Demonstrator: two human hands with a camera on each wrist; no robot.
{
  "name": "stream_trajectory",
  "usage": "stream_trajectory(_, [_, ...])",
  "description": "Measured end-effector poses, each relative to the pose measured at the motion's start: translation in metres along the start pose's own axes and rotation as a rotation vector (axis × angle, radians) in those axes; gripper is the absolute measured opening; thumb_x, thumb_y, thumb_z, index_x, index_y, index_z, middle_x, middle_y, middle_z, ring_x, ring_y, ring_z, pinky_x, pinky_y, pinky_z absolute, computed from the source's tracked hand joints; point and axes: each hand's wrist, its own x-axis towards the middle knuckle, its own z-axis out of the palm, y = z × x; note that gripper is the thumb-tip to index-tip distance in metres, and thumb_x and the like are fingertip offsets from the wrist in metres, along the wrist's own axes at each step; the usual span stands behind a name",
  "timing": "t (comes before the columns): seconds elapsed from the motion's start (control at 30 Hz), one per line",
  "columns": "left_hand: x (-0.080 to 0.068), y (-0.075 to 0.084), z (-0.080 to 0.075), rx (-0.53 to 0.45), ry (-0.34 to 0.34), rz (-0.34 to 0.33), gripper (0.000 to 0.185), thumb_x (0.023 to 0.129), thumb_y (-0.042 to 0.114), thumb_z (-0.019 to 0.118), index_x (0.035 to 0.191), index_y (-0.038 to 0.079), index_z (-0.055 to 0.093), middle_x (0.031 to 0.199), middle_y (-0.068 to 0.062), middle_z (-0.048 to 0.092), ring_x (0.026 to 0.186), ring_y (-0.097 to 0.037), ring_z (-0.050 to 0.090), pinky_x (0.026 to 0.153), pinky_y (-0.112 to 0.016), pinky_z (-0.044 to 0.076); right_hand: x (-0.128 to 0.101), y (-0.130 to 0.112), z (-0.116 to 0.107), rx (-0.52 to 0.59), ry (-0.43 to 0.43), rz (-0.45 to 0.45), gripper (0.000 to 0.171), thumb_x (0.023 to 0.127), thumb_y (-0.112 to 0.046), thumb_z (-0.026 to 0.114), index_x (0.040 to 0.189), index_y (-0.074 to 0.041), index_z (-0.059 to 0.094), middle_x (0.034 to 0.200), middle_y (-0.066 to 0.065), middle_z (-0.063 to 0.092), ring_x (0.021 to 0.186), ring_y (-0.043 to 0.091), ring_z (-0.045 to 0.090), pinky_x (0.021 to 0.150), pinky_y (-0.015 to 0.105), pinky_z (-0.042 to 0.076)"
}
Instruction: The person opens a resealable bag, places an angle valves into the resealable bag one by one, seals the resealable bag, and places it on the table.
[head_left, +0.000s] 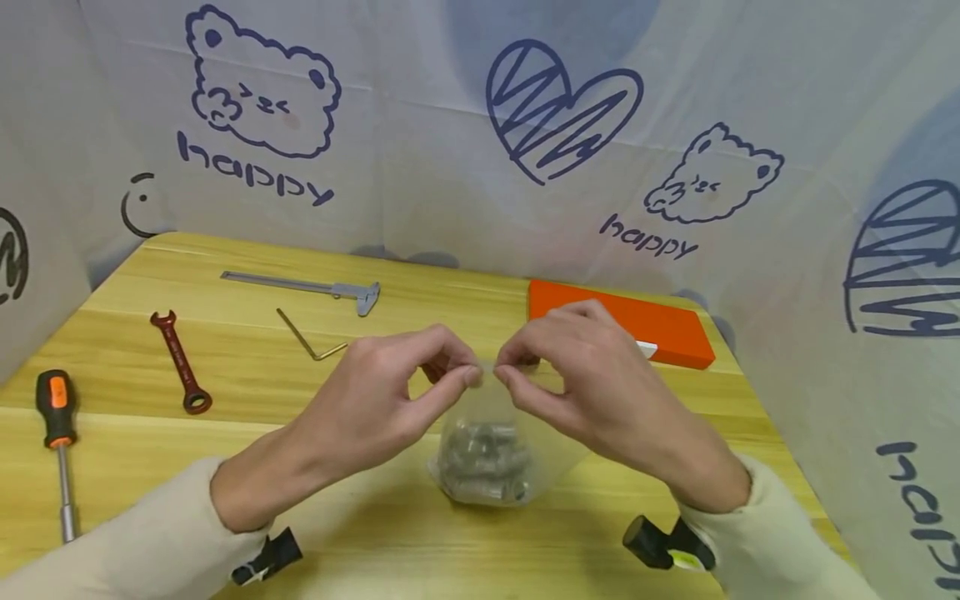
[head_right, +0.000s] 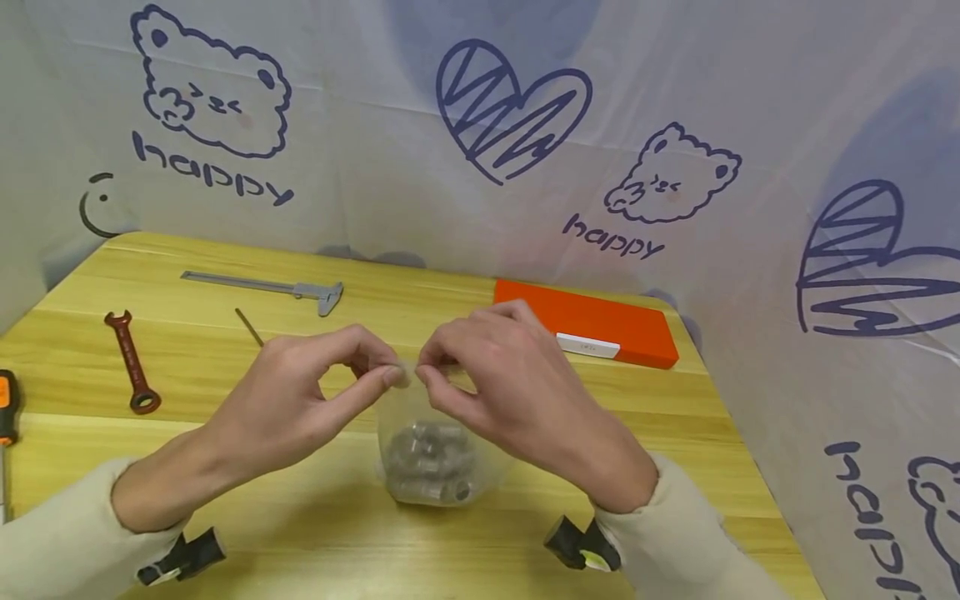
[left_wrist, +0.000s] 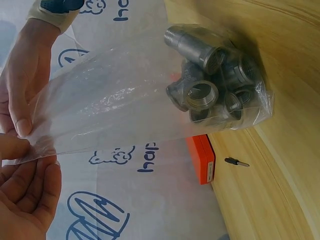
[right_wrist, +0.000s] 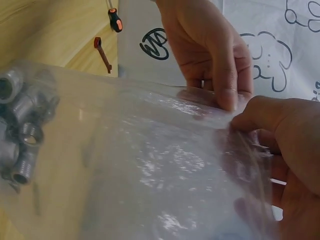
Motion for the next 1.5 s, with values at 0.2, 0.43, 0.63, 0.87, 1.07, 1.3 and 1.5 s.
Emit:
stream_trajectory(0.2, [0.001, 0.001, 0.001, 0.002, -0.012, -0.01, 0.004, 0.103, 0.012, 0.075, 0.102, 0.015, 0.075, 0.088, 0.009, 0.078, 0.079, -0.001, 0.071, 0.07, -0.024, 0.059, 0.0, -0.001, 0.004, -0.033, 0.032, -0.036, 0.012, 0.09, -0.006, 0.077, 0.092, -0.015, 0.071, 0.088, -0.005, 0.075, 0.086, 0.012, 0.068, 0.09, 0.04, 0.049])
stream_trajectory(0.43, [0.001, -0.001, -0.002, -0.029, -0.046, -0.025, 0.004, 0.104, 0.012, 0.074, 0.105, 0.014, 0.077, 0.091, 0.009, 0.08, 0.081, -0.001, 0.073, 0.071, -0.027, 0.061, 0.001, 0.0, 0.007, -0.028, -0.005, -0.031, 0.008, 0.095, -0.009, 0.081, 0.1, -0.013, 0.078, 0.095, -0.003, 0.08, 0.091, 0.013, 0.072, 0.091, 0.041, 0.05])
stream_trajectory(0.63, [0.0, -0.002, -0.001, -0.031, -0.031, -0.021, 0.003, 0.105, 0.012, 0.073, 0.104, 0.013, 0.075, 0.09, 0.007, 0.08, 0.081, -0.002, 0.074, 0.069, -0.024, 0.059, 0.002, 0.0, 0.009, 0.017, 0.023, -0.013, 0.007, 0.094, -0.009, 0.078, 0.096, -0.016, 0.075, 0.092, -0.005, 0.078, 0.089, 0.011, 0.07, 0.087, 0.038, 0.047])
stream_trajectory(0.87, [0.002, -0.002, 0.001, -0.023, -0.02, 0.009, 0.006, 0.105, 0.008, 0.073, 0.104, 0.013, 0.075, 0.091, 0.005, 0.08, 0.08, -0.004, 0.074, 0.063, -0.022, 0.055, 0.004, -0.003, 0.008, 0.018, -0.001, 0.021, 0.006, 0.095, -0.016, 0.08, 0.095, -0.018, 0.075, 0.089, -0.008, 0.076, 0.086, 0.01, 0.067, 0.083, 0.036, 0.043])
stream_trajectory(1.07, [0.001, -0.002, -0.003, -0.042, -0.04, -0.02, 0.007, 0.104, 0.005, 0.072, 0.103, 0.011, 0.075, 0.091, 0.005, 0.081, 0.08, -0.004, 0.074, 0.069, -0.024, 0.059, 0.007, -0.003, 0.007, -0.027, -0.021, -0.046, 0.005, 0.098, -0.018, 0.083, 0.098, -0.018, 0.078, 0.089, -0.009, 0.076, 0.087, 0.013, 0.066, 0.082, 0.035, 0.041])
stream_trajectory(1.3, [-0.002, 0.002, -0.002, 0.021, 0.029, -0.001, 0.01, 0.102, 0.003, 0.074, 0.098, 0.012, 0.073, 0.082, 0.008, 0.074, 0.067, 0.0, 0.061, 0.059, -0.021, 0.052, 0.005, 0.0, 0.013, -0.138, 0.099, -0.179, 0.011, 0.094, -0.014, 0.085, 0.094, -0.014, 0.074, 0.087, -0.003, 0.076, 0.088, 0.022, 0.065, 0.082, 0.039, 0.047])
stream_trajectory(1.5, [-0.006, 0.002, -0.004, 0.043, 0.053, -0.023, 0.01, 0.101, 0.004, 0.075, 0.098, 0.013, 0.073, 0.081, 0.009, 0.073, 0.066, -0.001, 0.058, 0.056, -0.021, 0.048, -0.003, 0.01, 0.007, -0.137, 0.101, -0.186, 0.011, 0.088, -0.013, 0.087, 0.092, -0.014, 0.077, 0.086, -0.003, 0.077, 0.085, 0.021, 0.066, 0.079, 0.038, 0.049])
